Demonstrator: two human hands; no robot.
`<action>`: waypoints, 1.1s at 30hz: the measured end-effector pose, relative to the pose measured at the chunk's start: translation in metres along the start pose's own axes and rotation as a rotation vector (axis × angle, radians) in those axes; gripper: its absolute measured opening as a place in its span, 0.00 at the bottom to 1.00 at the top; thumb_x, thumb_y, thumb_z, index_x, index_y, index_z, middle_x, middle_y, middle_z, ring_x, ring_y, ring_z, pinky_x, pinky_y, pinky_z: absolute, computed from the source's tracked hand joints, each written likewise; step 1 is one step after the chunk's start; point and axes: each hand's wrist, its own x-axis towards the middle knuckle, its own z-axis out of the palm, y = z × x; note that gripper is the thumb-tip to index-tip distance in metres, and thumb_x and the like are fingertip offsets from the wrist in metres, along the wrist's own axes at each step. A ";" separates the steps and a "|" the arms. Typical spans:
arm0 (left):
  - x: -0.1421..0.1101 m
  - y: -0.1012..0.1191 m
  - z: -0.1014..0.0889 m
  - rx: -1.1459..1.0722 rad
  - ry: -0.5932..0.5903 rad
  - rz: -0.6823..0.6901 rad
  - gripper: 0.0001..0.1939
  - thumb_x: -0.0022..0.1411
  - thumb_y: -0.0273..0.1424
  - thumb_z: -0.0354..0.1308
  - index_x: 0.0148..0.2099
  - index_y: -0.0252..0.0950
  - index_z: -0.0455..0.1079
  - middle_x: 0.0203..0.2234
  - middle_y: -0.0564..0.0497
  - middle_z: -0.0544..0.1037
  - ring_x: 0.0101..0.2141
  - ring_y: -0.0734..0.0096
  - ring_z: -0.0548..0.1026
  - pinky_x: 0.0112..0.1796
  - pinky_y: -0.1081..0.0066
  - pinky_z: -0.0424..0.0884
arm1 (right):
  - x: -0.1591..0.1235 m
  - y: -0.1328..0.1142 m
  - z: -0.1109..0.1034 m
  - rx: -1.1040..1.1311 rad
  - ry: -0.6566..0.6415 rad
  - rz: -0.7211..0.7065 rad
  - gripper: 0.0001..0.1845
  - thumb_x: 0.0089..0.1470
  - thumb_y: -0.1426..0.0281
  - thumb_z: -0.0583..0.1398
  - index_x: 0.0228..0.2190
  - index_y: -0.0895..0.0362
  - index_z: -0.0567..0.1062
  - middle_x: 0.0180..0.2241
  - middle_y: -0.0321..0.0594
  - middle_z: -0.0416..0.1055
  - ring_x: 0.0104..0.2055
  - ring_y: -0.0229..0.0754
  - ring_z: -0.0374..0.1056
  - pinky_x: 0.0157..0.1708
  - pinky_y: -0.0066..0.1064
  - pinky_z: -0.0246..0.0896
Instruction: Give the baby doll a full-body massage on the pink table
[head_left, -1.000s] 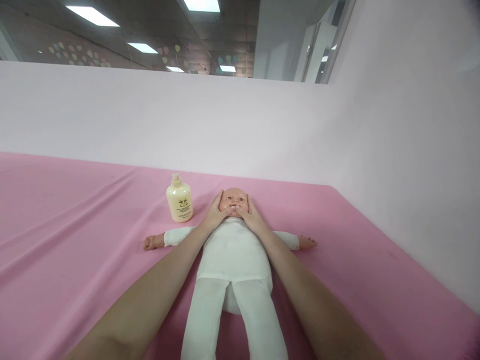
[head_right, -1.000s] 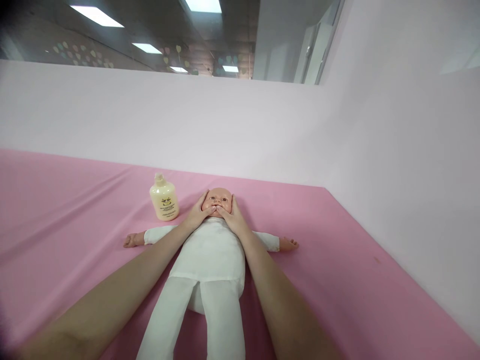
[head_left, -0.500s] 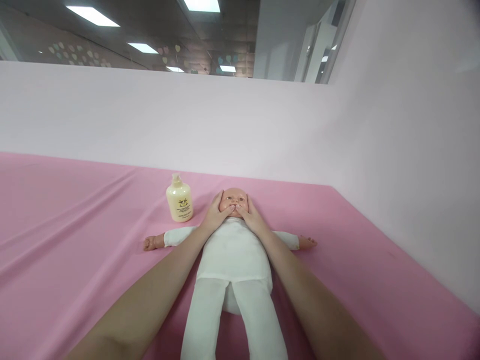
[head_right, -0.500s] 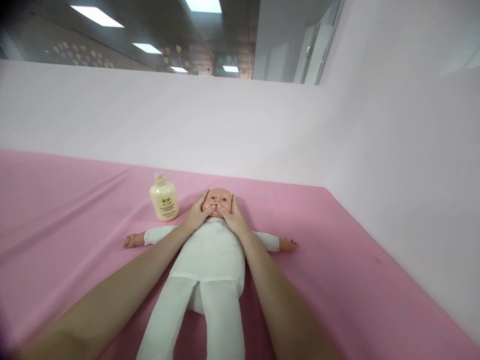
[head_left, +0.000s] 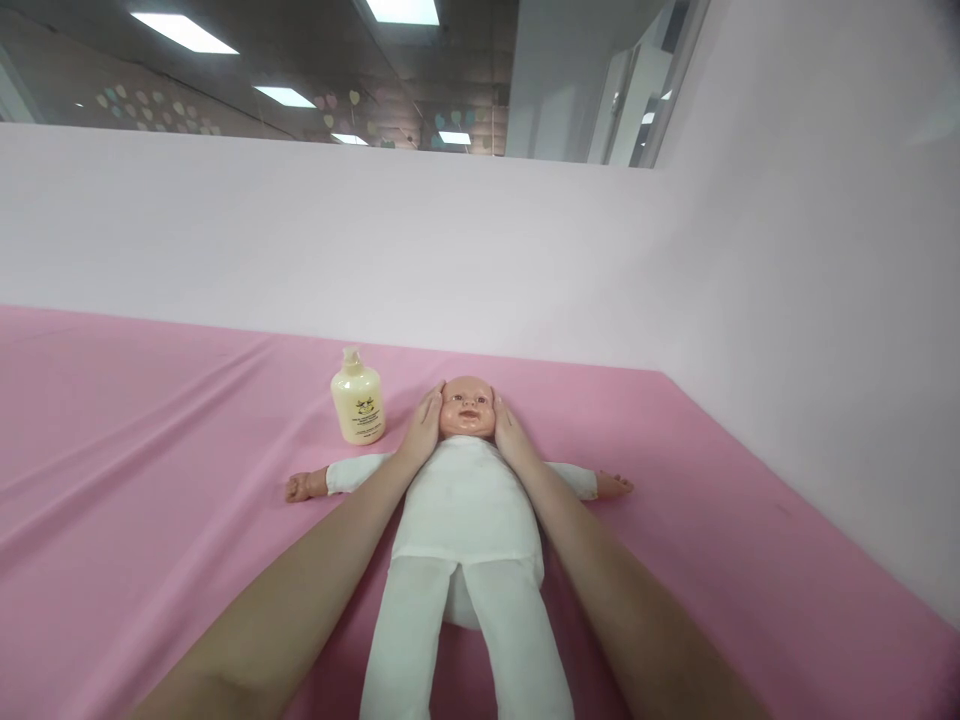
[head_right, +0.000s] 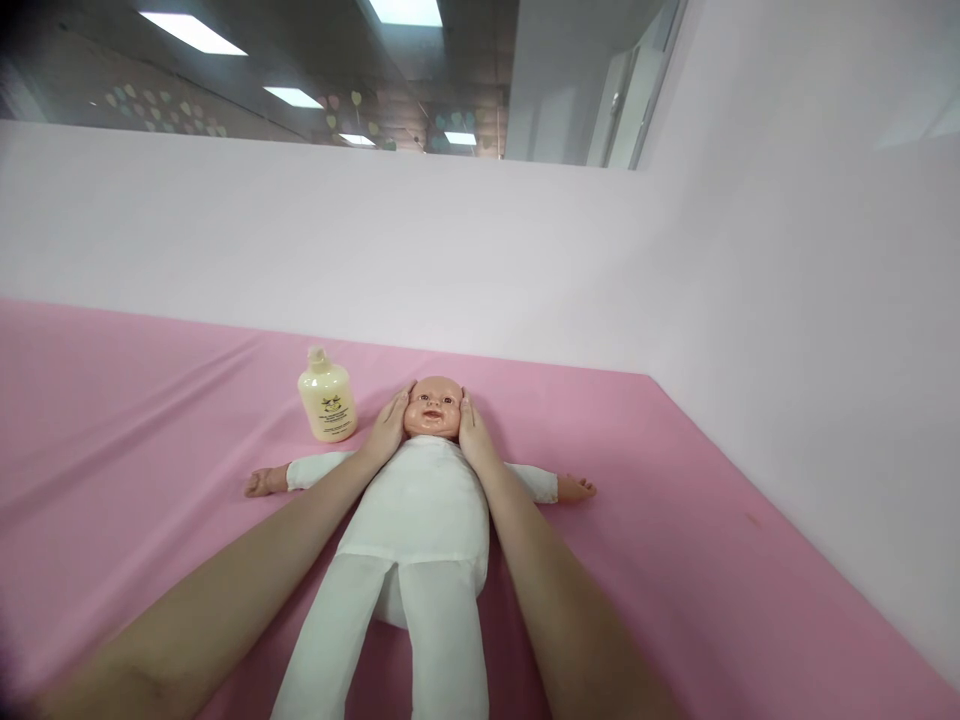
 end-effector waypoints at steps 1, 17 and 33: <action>0.001 -0.001 0.000 -0.003 0.014 0.000 0.26 0.71 0.44 0.42 0.63 0.35 0.63 0.62 0.45 0.66 0.63 0.66 0.62 0.64 0.62 0.55 | 0.000 -0.001 0.000 -0.001 0.012 0.006 0.37 0.60 0.42 0.44 0.61 0.49 0.65 0.58 0.34 0.68 0.68 0.44 0.52 0.68 0.43 0.41; 0.001 -0.005 -0.005 0.150 0.103 0.235 0.18 0.71 0.39 0.43 0.52 0.36 0.69 0.48 0.45 0.74 0.51 0.65 0.72 0.56 0.63 0.65 | -0.003 -0.010 -0.001 -0.073 0.191 -0.052 0.23 0.59 0.58 0.50 0.49 0.56 0.73 0.50 0.44 0.73 0.54 0.45 0.66 0.58 0.38 0.57; 0.001 0.001 -0.009 0.208 0.135 0.211 0.19 0.69 0.42 0.47 0.50 0.37 0.73 0.47 0.45 0.76 0.50 0.62 0.72 0.54 0.61 0.67 | -0.013 -0.020 0.001 0.019 -0.071 0.063 0.56 0.40 0.57 0.71 0.64 0.53 0.52 0.64 0.49 0.57 0.64 0.49 0.58 0.62 0.43 0.55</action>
